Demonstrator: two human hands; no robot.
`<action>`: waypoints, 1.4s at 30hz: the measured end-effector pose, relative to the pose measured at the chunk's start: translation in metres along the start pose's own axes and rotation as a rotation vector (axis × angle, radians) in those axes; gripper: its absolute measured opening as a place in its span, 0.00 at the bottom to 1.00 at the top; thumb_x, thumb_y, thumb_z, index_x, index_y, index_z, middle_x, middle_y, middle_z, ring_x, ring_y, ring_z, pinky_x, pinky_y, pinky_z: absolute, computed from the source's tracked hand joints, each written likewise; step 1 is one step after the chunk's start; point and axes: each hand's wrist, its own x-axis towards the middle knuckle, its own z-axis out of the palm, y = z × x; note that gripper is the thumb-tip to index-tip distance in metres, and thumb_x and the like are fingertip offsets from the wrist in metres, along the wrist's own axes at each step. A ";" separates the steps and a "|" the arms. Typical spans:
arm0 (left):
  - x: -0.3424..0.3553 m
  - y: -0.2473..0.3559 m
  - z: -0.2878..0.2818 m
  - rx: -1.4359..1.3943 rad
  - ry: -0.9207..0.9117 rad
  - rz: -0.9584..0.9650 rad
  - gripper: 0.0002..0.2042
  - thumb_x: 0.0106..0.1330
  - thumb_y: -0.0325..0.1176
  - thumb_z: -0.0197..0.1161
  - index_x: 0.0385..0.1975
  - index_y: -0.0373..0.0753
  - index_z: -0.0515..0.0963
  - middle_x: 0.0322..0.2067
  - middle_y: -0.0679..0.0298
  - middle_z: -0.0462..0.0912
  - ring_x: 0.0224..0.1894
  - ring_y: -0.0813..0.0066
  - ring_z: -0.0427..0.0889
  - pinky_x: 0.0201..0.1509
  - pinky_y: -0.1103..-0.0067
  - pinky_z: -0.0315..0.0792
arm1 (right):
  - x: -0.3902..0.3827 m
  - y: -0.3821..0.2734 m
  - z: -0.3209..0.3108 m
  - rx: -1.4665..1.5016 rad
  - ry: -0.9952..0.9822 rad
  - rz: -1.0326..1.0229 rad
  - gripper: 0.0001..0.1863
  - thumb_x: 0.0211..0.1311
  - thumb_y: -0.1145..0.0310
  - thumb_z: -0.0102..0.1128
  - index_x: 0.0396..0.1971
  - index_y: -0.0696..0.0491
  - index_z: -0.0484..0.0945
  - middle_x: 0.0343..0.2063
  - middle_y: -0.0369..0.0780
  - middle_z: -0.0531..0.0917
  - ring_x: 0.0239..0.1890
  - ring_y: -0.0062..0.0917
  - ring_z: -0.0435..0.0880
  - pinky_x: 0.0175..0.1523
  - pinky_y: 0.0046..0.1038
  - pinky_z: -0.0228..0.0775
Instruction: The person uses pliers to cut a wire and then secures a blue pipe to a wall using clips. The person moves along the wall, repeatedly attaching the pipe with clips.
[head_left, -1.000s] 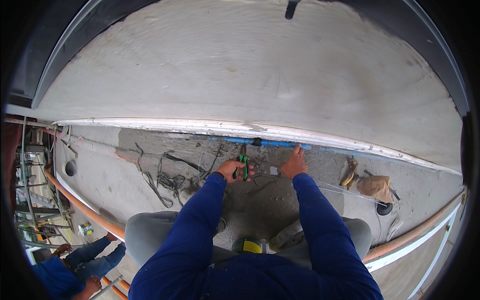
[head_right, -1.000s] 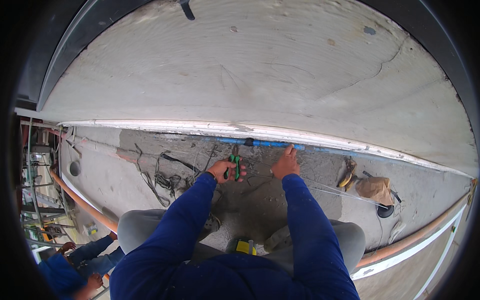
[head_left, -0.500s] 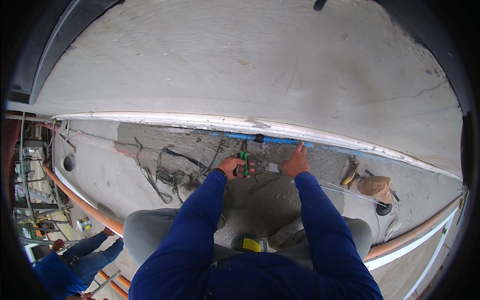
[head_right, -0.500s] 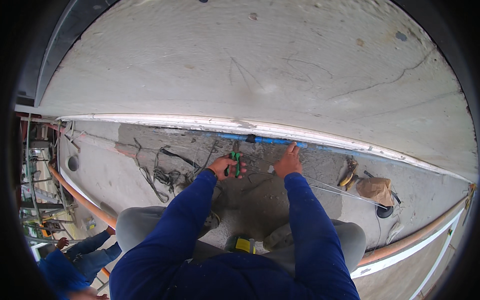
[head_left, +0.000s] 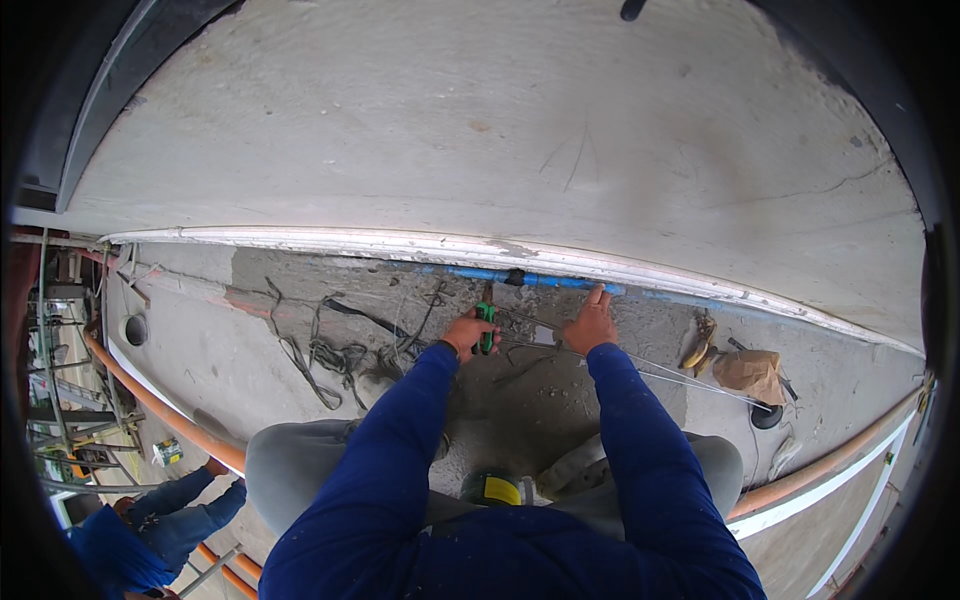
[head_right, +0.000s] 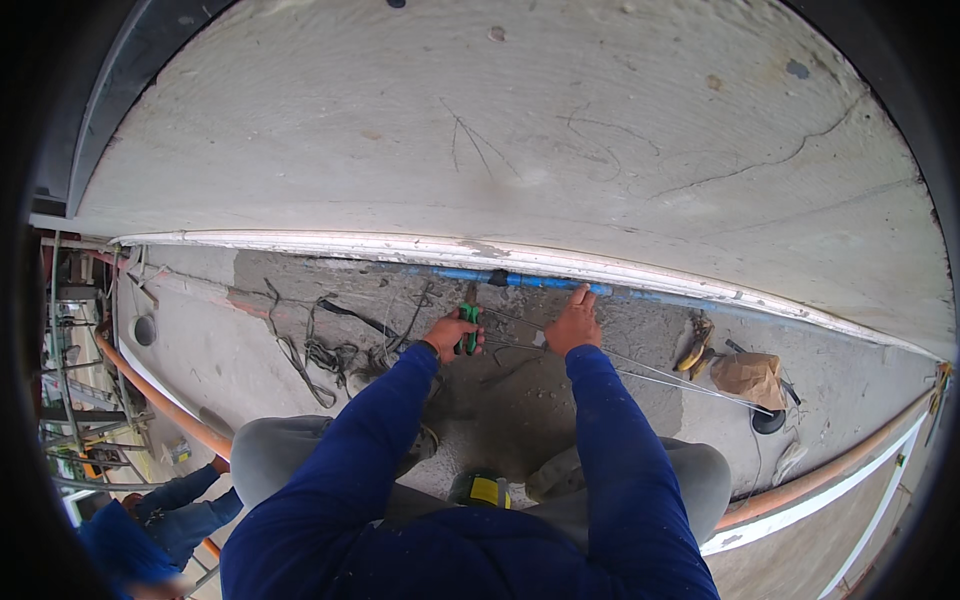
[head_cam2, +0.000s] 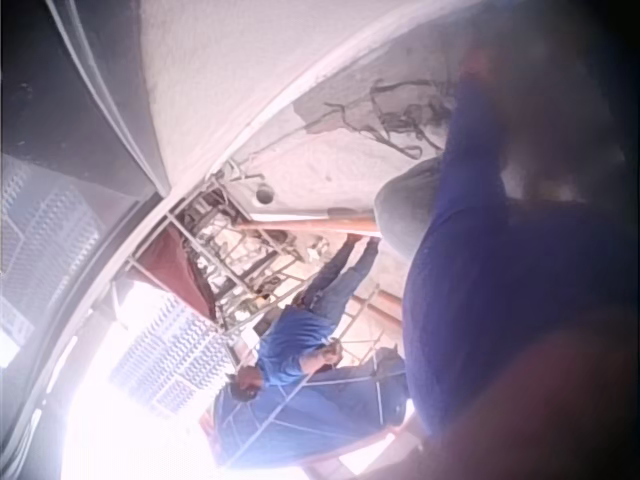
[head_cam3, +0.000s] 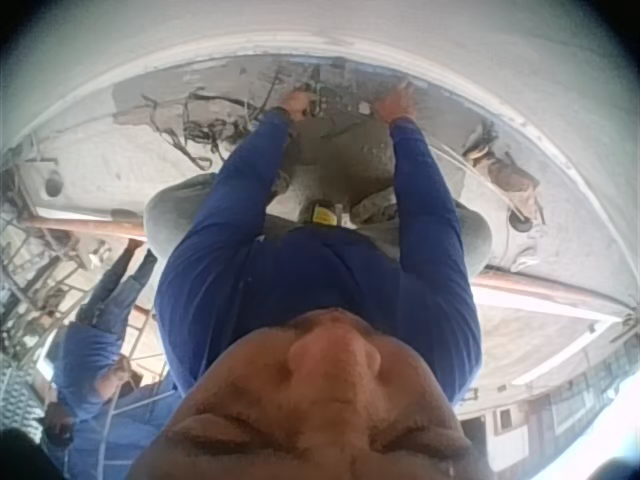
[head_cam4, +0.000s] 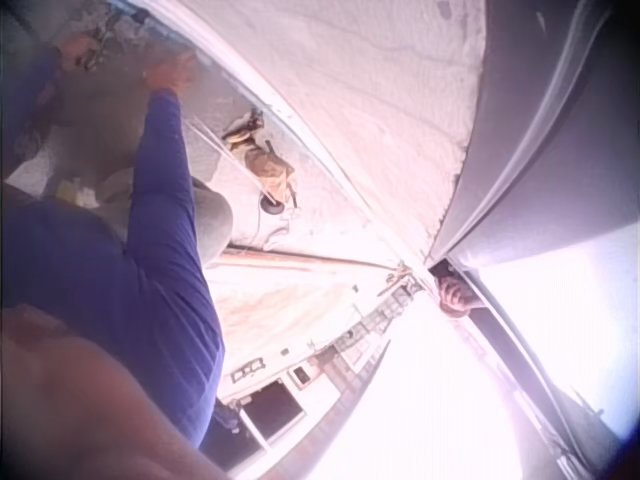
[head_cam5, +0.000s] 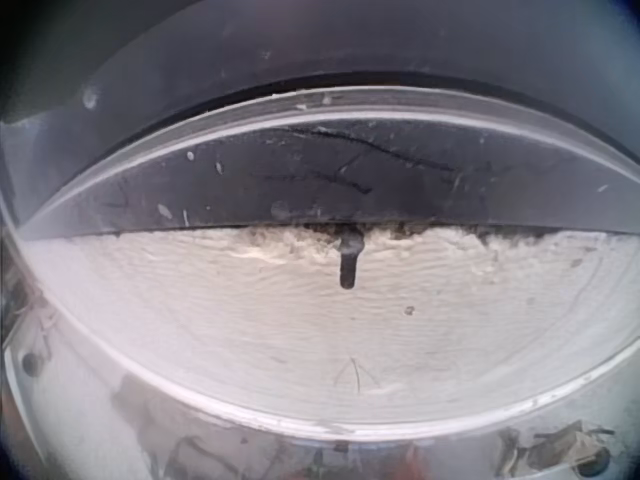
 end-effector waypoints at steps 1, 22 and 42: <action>0.003 -0.004 0.001 -0.032 0.008 0.008 0.22 0.75 0.24 0.54 0.67 0.46 0.72 0.44 0.59 0.81 0.41 0.63 0.84 0.43 0.60 0.84 | 0.000 0.000 0.001 -0.002 0.000 -0.001 0.57 0.55 0.63 0.70 0.77 0.67 0.43 0.74 0.60 0.58 0.70 0.54 0.73 0.68 0.44 0.74; -0.005 -0.009 0.069 0.986 0.743 0.261 0.23 0.65 0.36 0.68 0.54 0.35 0.67 0.38 0.48 0.84 0.41 0.45 0.86 0.45 0.55 0.79 | 0.000 0.010 -0.003 -0.016 -0.075 0.041 0.57 0.57 0.63 0.67 0.78 0.66 0.40 0.77 0.59 0.54 0.75 0.52 0.66 0.70 0.43 0.71; -0.004 -0.011 0.044 -0.696 -0.311 0.010 0.04 0.75 0.32 0.57 0.38 0.42 0.72 0.27 0.66 0.72 0.29 0.70 0.70 0.39 0.68 0.66 | -0.005 -0.003 -0.010 0.039 -0.040 0.015 0.55 0.57 0.63 0.66 0.77 0.68 0.43 0.75 0.60 0.57 0.75 0.51 0.66 0.71 0.45 0.71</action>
